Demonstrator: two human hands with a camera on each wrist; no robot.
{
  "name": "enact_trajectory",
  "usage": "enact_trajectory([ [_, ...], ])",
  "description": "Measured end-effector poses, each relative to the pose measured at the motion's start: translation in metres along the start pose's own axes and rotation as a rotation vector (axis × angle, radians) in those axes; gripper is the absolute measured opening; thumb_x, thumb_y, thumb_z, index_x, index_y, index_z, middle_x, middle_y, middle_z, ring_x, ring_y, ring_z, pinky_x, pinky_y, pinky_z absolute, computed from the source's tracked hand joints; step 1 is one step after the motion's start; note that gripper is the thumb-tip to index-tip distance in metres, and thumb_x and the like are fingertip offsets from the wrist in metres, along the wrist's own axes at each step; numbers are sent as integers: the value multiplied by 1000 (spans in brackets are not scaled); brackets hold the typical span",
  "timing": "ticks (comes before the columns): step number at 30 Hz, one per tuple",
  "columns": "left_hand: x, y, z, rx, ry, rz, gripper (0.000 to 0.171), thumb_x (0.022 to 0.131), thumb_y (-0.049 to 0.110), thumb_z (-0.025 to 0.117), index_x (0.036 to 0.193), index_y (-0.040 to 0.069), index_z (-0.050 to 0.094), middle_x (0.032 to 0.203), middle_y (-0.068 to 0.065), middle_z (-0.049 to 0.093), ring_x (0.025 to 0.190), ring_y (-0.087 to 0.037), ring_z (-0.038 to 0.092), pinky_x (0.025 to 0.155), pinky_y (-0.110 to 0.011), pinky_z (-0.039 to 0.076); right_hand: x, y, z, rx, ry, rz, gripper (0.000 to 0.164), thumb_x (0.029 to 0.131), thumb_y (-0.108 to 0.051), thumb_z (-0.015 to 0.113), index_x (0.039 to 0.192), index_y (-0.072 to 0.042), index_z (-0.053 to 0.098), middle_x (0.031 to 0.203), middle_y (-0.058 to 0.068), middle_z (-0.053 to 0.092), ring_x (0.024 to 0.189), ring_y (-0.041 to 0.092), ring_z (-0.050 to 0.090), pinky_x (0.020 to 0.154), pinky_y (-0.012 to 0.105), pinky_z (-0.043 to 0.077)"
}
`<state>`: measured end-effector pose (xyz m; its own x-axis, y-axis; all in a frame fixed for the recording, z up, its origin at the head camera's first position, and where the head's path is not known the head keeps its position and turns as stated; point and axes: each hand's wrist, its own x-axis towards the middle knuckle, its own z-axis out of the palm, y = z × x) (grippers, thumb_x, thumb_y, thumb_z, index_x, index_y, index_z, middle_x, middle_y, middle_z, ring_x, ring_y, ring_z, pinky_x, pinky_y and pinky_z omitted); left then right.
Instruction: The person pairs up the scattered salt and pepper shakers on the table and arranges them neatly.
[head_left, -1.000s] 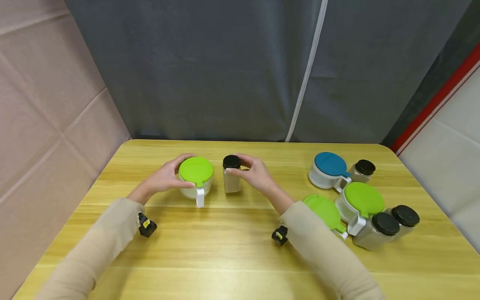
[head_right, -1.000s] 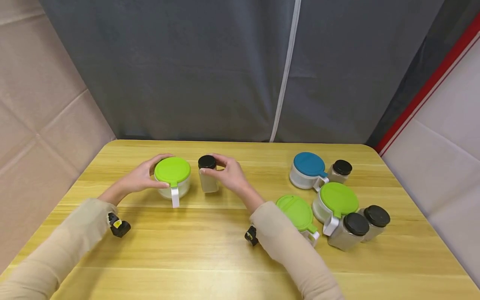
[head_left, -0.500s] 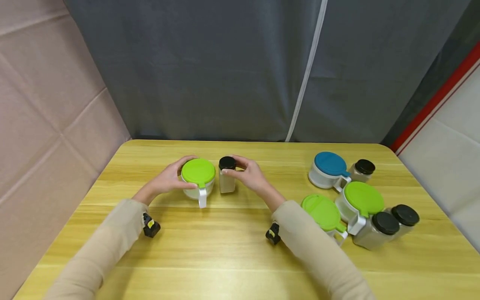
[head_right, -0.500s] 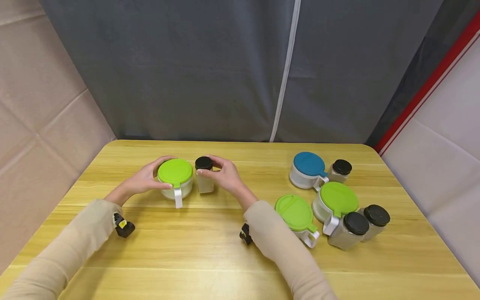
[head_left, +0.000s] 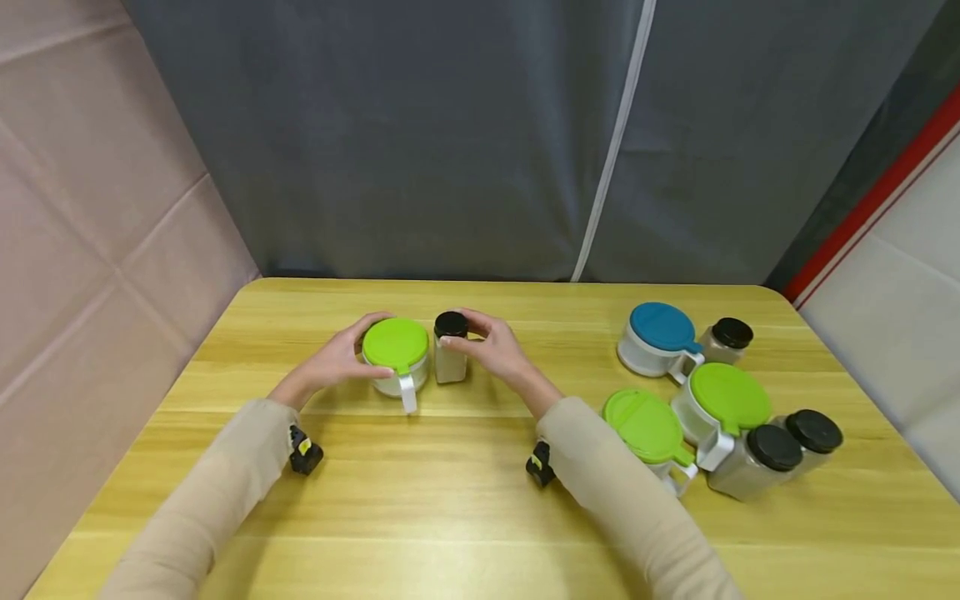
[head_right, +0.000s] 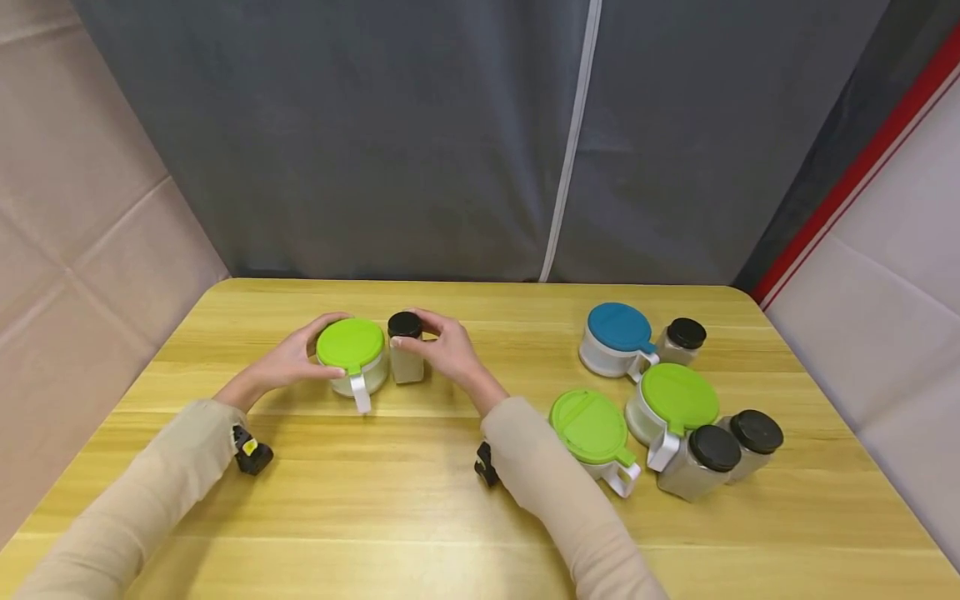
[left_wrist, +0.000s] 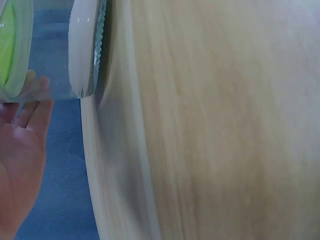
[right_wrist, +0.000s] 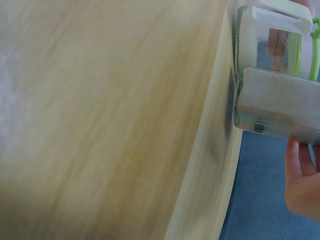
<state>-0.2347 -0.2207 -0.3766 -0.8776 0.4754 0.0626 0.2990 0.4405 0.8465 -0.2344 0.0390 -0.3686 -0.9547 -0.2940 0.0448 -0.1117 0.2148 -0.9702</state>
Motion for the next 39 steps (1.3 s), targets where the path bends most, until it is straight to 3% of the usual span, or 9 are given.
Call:
enact_trajectory([
  [9,4,-4,-1,-25,-38,25,84,71,15,75,138,8,23,131,-15,35,115,-28,37,94,-43,30,4,1,3,-16,14,1,55,74,-29,71,124,-17,52,124,-1,48,112,17,44,89,31,39],
  [15,7,-6,-6,56,-55,19,84,73,20,73,140,15,22,132,-14,27,115,-28,34,92,-44,33,5,0,2,-31,12,-3,55,75,-28,71,125,-16,52,124,0,48,111,16,44,89,29,39],
  [25,10,-4,-10,28,-66,-25,79,75,24,71,138,12,24,134,-9,33,118,-27,33,94,-45,30,-14,-31,0,-43,18,-30,49,80,-14,66,125,-4,50,126,10,47,113,25,43,89,34,39],
  [32,15,-2,-13,19,-70,-17,79,76,22,70,138,9,24,136,-12,30,120,-30,31,95,-48,28,6,-5,-1,-16,39,-30,53,75,-26,71,124,-13,53,123,-1,50,111,18,44,87,33,40],
  [39,19,-5,-14,27,-84,-26,78,77,23,69,139,10,24,138,-10,27,123,-29,26,96,-48,26,11,2,1,-23,96,-28,49,75,-24,71,121,-15,55,116,-1,55,108,17,46,85,31,42],
])
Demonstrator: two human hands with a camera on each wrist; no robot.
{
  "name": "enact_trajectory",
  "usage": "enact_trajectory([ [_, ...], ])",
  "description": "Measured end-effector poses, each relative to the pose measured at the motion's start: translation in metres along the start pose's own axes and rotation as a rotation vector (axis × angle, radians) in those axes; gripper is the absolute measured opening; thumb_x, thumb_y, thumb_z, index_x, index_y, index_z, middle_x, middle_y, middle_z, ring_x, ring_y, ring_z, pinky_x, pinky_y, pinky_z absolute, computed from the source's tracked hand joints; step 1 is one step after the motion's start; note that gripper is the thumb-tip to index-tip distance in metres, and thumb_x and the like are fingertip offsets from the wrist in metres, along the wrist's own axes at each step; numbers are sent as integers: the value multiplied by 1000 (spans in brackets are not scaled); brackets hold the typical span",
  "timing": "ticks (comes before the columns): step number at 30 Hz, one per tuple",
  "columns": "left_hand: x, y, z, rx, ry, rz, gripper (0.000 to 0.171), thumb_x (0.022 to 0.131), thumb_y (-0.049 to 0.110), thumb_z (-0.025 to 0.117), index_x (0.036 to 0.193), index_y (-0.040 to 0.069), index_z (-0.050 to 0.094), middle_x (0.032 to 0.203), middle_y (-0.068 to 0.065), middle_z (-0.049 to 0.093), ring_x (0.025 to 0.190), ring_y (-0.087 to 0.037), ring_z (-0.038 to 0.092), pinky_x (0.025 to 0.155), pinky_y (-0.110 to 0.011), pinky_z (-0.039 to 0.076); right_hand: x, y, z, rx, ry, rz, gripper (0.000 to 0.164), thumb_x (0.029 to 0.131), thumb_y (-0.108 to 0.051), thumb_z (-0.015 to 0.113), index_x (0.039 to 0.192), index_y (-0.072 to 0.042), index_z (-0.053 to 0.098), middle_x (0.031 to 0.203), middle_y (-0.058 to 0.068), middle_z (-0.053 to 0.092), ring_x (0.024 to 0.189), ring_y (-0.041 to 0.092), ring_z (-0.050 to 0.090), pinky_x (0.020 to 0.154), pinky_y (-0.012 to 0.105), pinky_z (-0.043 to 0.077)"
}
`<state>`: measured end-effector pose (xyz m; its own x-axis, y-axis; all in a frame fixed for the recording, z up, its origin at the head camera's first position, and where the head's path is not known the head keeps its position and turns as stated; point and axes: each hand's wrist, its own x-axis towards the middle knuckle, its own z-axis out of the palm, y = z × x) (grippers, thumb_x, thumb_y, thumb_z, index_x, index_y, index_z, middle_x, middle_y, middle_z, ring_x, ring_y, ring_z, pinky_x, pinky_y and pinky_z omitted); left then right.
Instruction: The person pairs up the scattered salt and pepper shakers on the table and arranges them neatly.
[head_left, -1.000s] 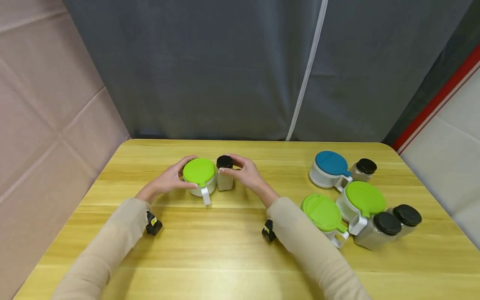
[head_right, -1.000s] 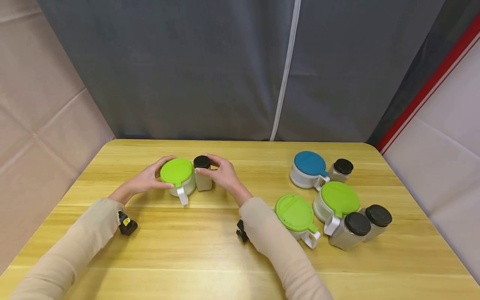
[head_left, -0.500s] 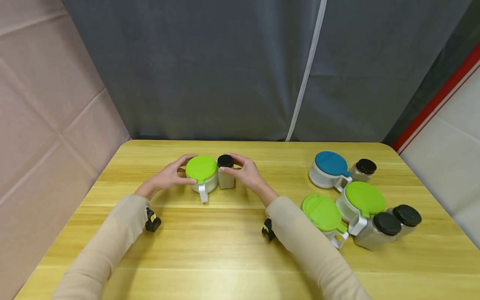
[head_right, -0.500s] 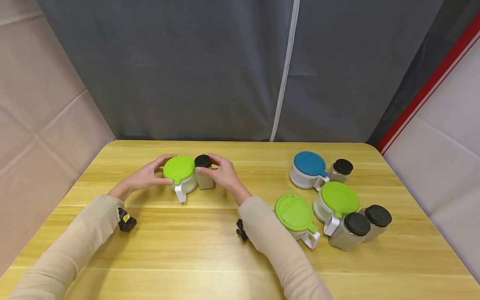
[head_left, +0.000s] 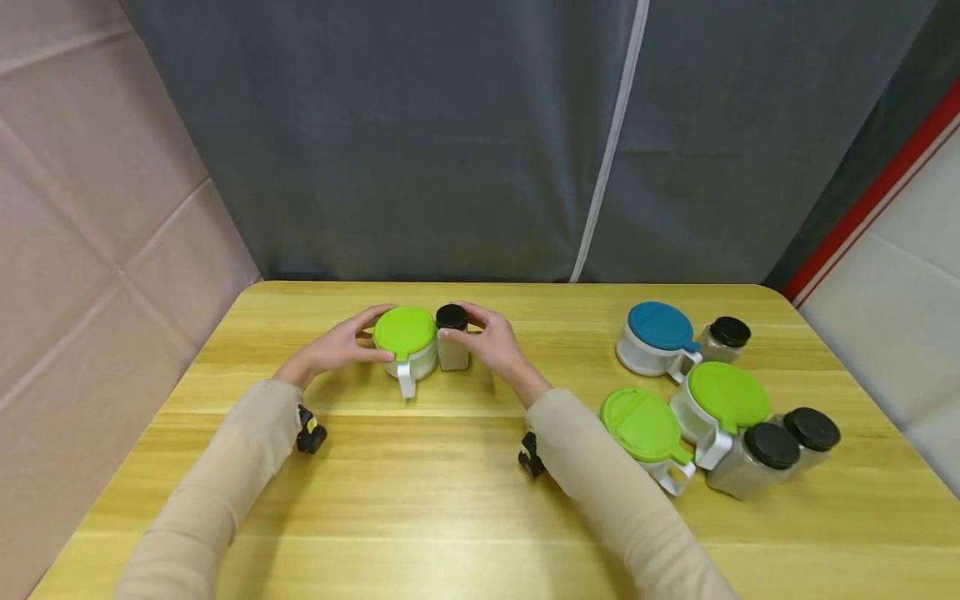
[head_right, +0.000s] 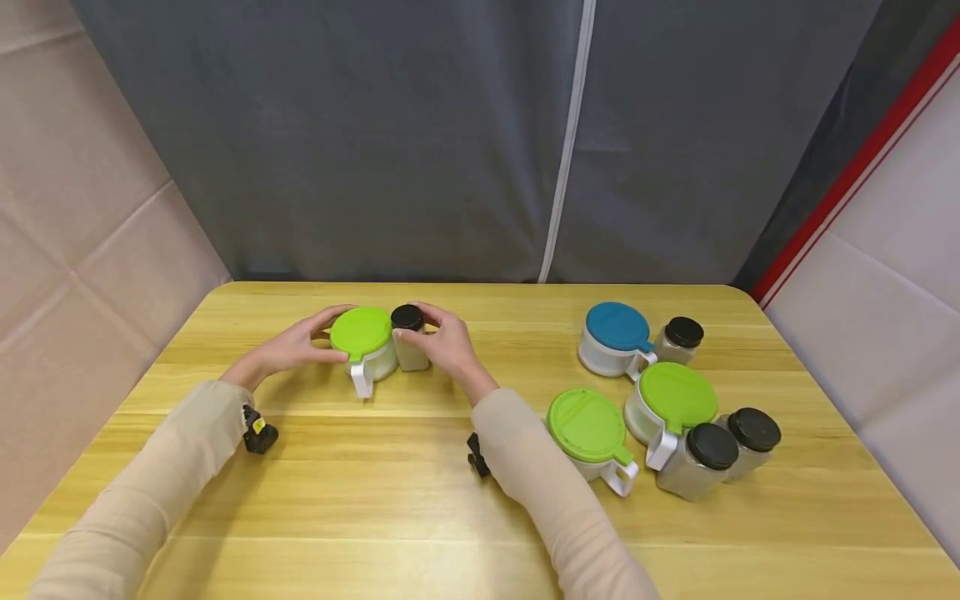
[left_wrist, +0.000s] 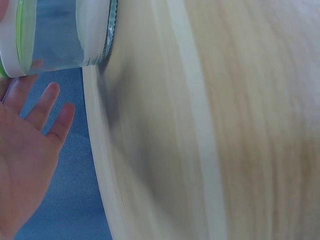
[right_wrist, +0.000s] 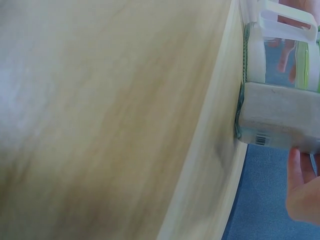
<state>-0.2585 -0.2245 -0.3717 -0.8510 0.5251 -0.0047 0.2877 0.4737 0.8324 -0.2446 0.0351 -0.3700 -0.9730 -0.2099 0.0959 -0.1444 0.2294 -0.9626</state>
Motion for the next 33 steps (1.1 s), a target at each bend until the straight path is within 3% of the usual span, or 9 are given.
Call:
enact_trajectory([
  [17,9,-2,-4,29,-56,19,78,80,20,67,141,17,19,144,-7,15,128,-30,16,97,-51,22,6,0,-1,-43,19,-6,48,77,-23,70,121,-13,55,115,1,55,107,17,47,84,29,43],
  [29,5,0,-1,-27,-68,-34,86,81,22,65,142,26,5,146,-9,4,128,-32,14,98,-51,20,4,-6,-5,-69,-38,4,57,77,-25,70,128,-11,47,127,3,46,115,19,42,90,31,38],
  [33,2,3,-2,-29,-47,-28,85,82,24,64,142,26,5,144,-13,9,127,-32,16,97,-53,20,4,-9,-10,-102,-58,-16,59,77,-27,69,129,-11,46,128,3,45,115,18,41,94,34,34],
])
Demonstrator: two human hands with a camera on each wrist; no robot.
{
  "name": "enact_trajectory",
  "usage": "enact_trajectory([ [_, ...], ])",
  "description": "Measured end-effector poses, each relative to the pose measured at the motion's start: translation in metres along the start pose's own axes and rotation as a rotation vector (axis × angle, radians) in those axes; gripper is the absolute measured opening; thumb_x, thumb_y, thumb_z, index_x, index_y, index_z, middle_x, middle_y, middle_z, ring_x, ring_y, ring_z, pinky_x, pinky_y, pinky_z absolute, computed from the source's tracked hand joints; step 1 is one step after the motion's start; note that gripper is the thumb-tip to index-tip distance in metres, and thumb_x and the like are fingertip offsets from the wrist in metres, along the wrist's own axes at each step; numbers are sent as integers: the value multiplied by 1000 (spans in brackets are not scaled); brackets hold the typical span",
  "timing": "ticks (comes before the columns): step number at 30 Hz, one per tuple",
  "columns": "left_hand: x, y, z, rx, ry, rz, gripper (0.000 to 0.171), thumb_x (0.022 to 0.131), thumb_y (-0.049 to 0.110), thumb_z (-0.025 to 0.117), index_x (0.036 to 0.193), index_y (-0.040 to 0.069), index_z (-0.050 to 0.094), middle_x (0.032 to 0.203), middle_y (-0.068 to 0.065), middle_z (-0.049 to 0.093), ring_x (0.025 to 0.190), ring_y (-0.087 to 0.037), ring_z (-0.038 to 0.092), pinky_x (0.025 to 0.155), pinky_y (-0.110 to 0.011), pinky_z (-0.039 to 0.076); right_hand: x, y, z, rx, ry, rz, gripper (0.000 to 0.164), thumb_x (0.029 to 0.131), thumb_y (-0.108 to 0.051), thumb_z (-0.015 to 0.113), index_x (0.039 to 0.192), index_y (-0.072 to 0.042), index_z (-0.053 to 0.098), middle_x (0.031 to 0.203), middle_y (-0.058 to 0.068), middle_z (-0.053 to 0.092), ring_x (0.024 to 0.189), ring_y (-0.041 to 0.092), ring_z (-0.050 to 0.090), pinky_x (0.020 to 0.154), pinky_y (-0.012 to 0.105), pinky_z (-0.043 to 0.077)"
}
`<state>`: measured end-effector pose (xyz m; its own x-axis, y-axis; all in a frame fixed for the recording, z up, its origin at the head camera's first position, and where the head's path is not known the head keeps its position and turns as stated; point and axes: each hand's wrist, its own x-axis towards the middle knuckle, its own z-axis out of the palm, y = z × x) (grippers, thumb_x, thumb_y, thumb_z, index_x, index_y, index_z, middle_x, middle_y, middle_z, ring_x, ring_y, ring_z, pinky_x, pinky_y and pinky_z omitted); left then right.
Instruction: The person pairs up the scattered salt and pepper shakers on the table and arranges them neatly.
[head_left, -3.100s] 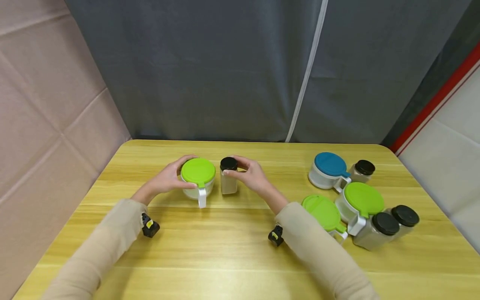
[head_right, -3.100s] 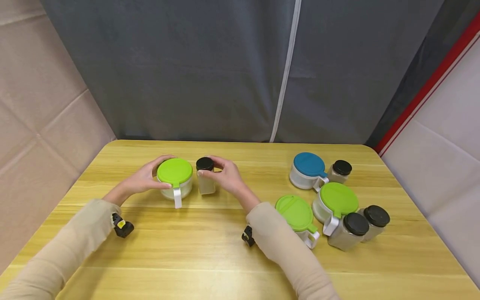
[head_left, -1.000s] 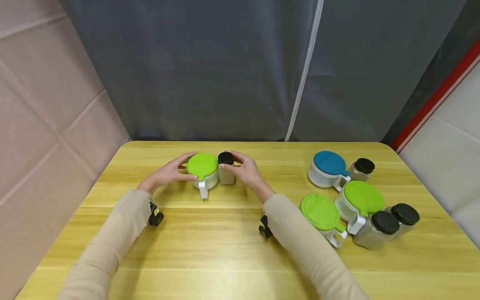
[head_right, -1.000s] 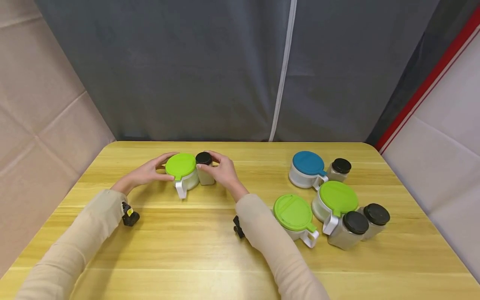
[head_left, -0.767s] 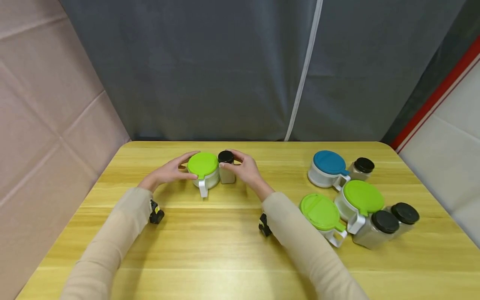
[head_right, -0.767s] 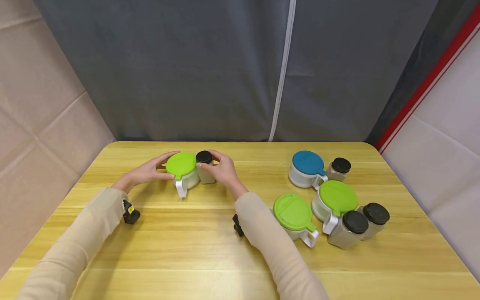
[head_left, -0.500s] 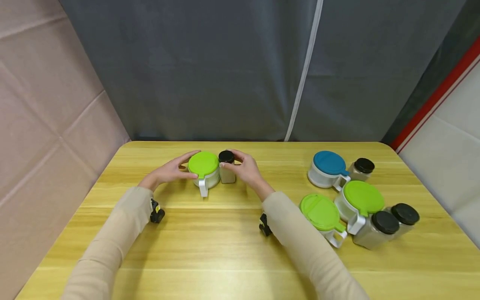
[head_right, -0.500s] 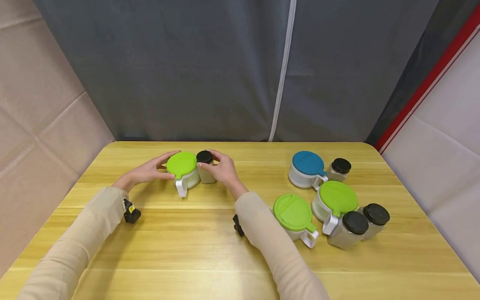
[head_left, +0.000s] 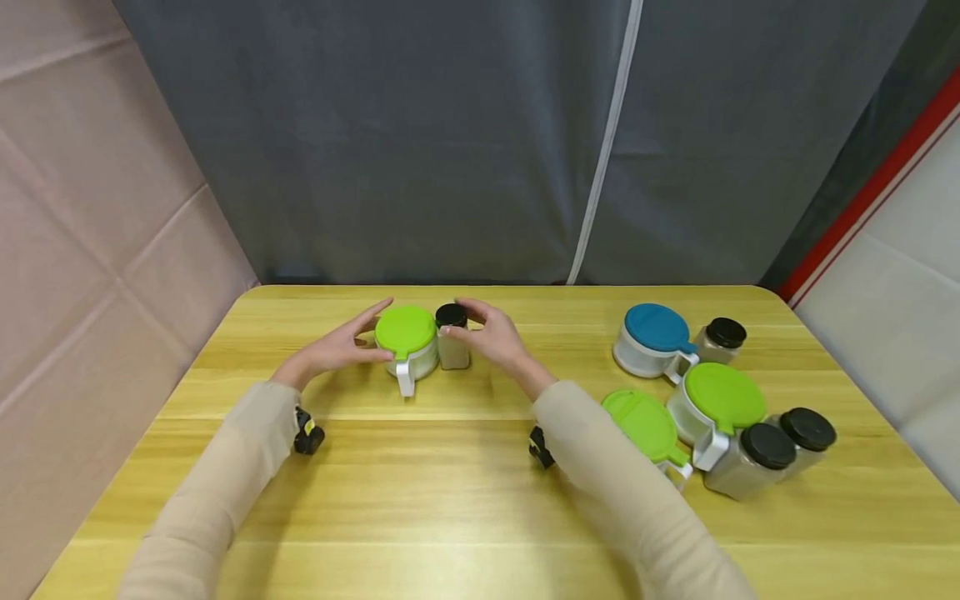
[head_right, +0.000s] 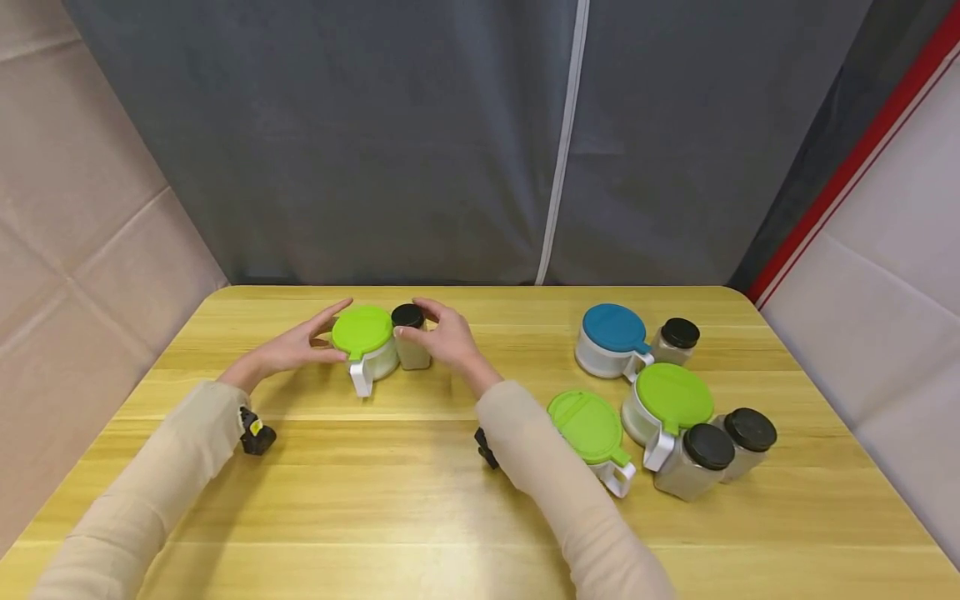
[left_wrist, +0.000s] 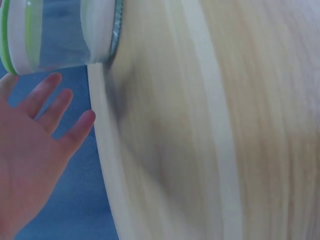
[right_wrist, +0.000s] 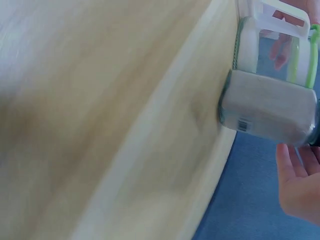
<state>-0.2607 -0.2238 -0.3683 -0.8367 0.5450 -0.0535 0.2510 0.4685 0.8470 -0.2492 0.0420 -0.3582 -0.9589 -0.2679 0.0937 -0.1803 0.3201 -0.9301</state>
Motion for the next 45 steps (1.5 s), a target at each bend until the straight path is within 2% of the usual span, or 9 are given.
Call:
enact_trajectory([
  [6,-5,15,0,44,80,38,79,84,25,62,143,20,9,140,-20,21,126,-33,20,94,-54,23,-4,-10,-14,-96,-39,-15,58,79,-31,66,129,-11,45,129,1,45,117,15,39,95,33,32],
  [12,-14,52,9,78,288,99,67,84,19,62,138,10,25,132,-19,35,122,-33,27,94,-53,24,-10,-26,-33,-197,-89,-62,57,81,-31,64,130,-11,43,130,1,43,118,15,38,93,31,34],
  [17,-15,72,21,95,466,186,50,84,13,62,127,2,39,121,-19,46,115,-31,37,93,-50,27,-12,-38,-49,-269,-116,-117,55,82,-28,63,129,-8,43,129,4,44,118,18,38,94,32,33],
  [20,-15,81,28,83,544,229,40,84,10,61,120,-1,45,116,-20,49,111,-31,40,91,-49,29,-14,-45,-59,-301,-132,-148,54,82,-27,63,129,-6,44,128,6,45,118,19,38,93,34,35],
  [23,-15,89,37,62,590,264,33,84,7,60,114,-4,49,112,-20,51,108,-31,42,90,-50,31,-18,-53,-70,-336,-151,-166,53,82,-27,63,128,-6,45,127,7,46,117,20,39,90,35,38],
  [30,-16,108,60,24,622,321,27,83,2,60,107,-8,52,107,-21,54,105,-30,46,89,-48,32,-29,-68,-94,-421,-217,-205,52,82,-25,63,127,-3,46,126,10,47,116,22,40,89,36,38],
  [37,-19,126,80,2,582,346,25,83,1,60,106,-7,54,106,-20,55,103,-27,47,90,-43,33,-43,-81,-119,-477,-256,-228,53,82,-28,63,127,-5,46,126,8,47,116,20,41,90,36,38],
  [41,-20,134,91,-14,550,356,25,82,1,61,105,-6,55,105,-19,56,103,-26,47,90,-45,33,-50,-81,-131,-498,-255,-250,52,82,-29,64,126,-6,48,125,6,48,116,18,41,89,39,38],
  [45,-22,140,102,-11,506,357,26,81,2,62,105,-4,55,104,-16,56,101,-24,48,90,-39,34,-58,-79,-142,-495,-262,-261,51,82,-29,63,125,-6,49,124,7,49,115,19,42,88,41,39],
])
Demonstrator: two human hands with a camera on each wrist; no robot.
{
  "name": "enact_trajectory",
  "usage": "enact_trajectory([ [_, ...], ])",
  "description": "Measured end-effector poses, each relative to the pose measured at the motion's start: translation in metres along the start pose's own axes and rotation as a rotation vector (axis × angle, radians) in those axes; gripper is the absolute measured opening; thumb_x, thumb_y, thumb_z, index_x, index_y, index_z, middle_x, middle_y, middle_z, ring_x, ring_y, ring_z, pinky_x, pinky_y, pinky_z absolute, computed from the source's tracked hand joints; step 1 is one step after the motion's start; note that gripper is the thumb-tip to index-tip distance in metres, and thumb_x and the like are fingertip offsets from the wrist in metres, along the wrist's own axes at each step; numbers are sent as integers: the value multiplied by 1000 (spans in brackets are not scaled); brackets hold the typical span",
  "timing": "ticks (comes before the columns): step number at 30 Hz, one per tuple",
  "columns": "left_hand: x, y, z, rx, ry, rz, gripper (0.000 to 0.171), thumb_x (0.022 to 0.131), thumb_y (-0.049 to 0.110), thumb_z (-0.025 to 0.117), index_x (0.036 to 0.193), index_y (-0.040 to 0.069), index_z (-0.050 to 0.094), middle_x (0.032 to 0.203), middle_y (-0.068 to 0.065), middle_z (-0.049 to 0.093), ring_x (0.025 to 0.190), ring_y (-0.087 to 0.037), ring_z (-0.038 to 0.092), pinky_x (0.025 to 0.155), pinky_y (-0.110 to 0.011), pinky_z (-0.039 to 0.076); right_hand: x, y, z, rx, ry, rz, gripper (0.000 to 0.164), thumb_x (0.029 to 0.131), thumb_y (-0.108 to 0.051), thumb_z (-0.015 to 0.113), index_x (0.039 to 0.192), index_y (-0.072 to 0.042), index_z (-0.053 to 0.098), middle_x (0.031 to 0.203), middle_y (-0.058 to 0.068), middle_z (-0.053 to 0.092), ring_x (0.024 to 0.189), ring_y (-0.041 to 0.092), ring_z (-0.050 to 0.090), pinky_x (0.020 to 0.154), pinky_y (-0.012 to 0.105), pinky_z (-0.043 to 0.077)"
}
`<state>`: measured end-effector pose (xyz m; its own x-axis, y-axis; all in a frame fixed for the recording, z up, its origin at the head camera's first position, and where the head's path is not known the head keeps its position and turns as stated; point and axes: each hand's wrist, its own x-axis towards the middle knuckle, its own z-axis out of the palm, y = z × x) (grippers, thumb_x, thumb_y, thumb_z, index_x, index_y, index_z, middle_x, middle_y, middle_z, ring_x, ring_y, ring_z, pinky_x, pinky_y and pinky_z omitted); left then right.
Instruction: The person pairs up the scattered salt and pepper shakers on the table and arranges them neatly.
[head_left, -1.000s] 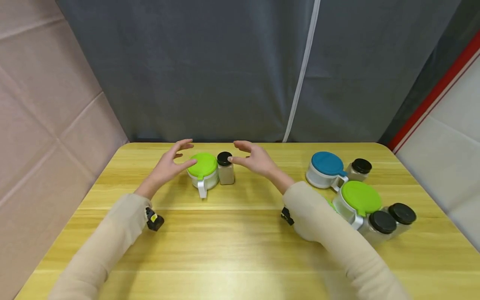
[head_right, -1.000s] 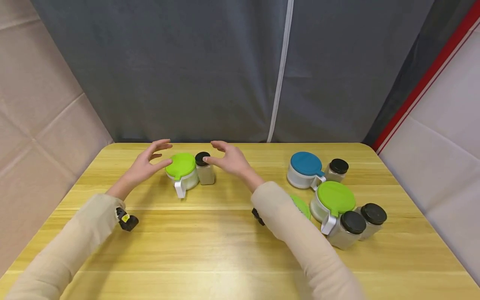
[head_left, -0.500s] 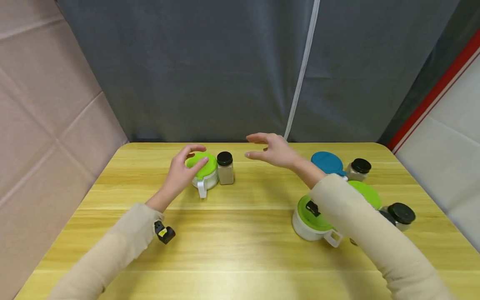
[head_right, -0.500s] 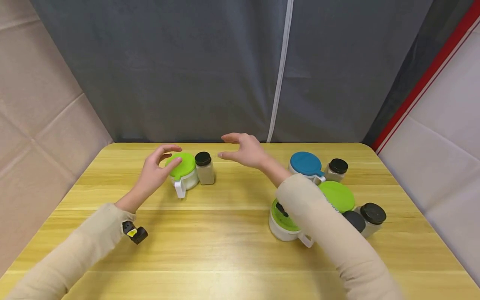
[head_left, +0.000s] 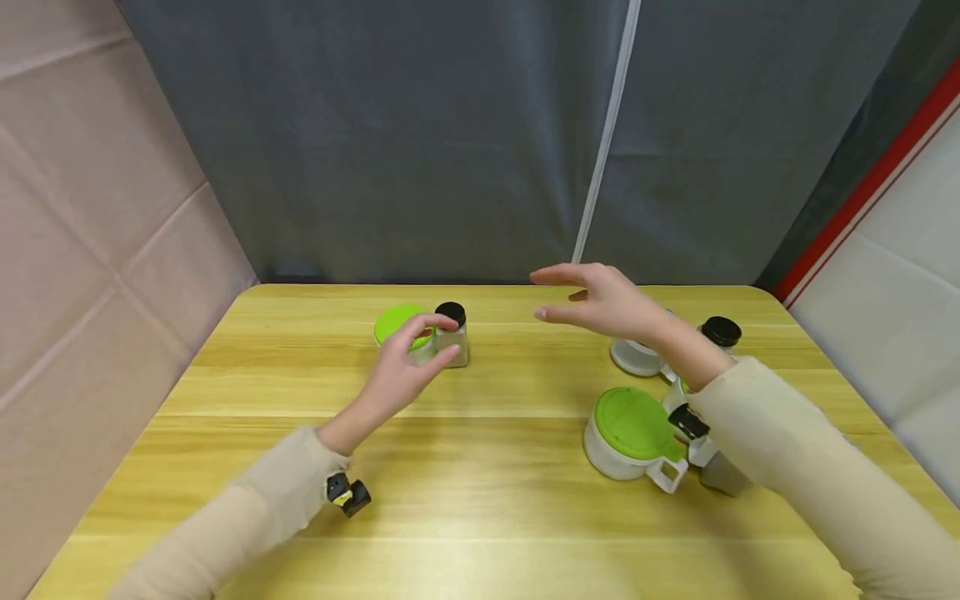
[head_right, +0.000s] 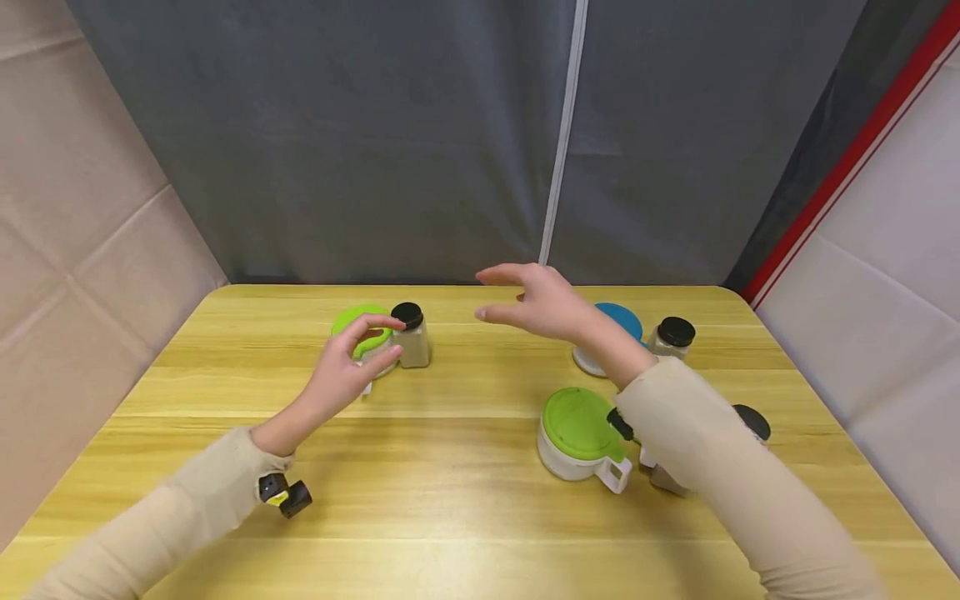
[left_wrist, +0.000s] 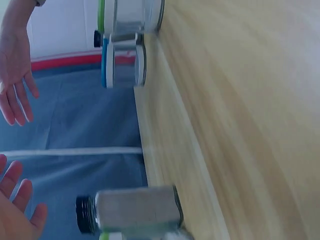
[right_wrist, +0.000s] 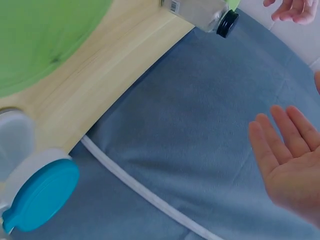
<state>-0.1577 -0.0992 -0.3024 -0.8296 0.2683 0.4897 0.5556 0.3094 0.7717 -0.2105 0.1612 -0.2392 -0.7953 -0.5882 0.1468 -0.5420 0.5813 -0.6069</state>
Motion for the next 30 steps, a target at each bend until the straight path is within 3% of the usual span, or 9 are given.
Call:
enact_trajectory([
  [8,-7,12,18,-12,-73,49,28,80,1,63,105,-4,55,105,-16,56,103,-23,48,89,-40,35,-27,8,-8,36,3,-19,45,83,-22,62,123,-4,50,122,9,51,112,20,43,87,41,39],
  [13,-11,19,26,-32,-120,-2,32,80,2,64,109,-4,53,109,-16,55,105,-24,47,90,-39,36,-43,19,-14,43,5,-33,44,83,-19,63,122,-4,50,121,10,51,110,21,46,85,39,42],
  [17,-15,20,33,-25,-194,-58,38,80,7,64,114,-4,50,114,-15,52,108,-25,44,90,-43,34,-57,28,-20,49,18,-17,44,83,-18,62,124,-7,50,121,8,51,104,15,50,81,28,44],
  [24,-24,-11,58,-16,-292,-93,51,78,20,68,122,5,46,120,-5,48,112,-18,41,92,-43,33,-82,39,-27,92,58,-65,43,84,-6,60,125,-8,48,120,9,51,105,8,48,81,20,42],
  [30,-29,-12,74,18,-351,-76,58,78,32,67,126,10,43,120,1,45,111,-15,40,92,-34,34,-104,50,-35,100,102,-74,43,83,1,58,125,-7,49,117,8,53,105,10,49,81,16,40],
])
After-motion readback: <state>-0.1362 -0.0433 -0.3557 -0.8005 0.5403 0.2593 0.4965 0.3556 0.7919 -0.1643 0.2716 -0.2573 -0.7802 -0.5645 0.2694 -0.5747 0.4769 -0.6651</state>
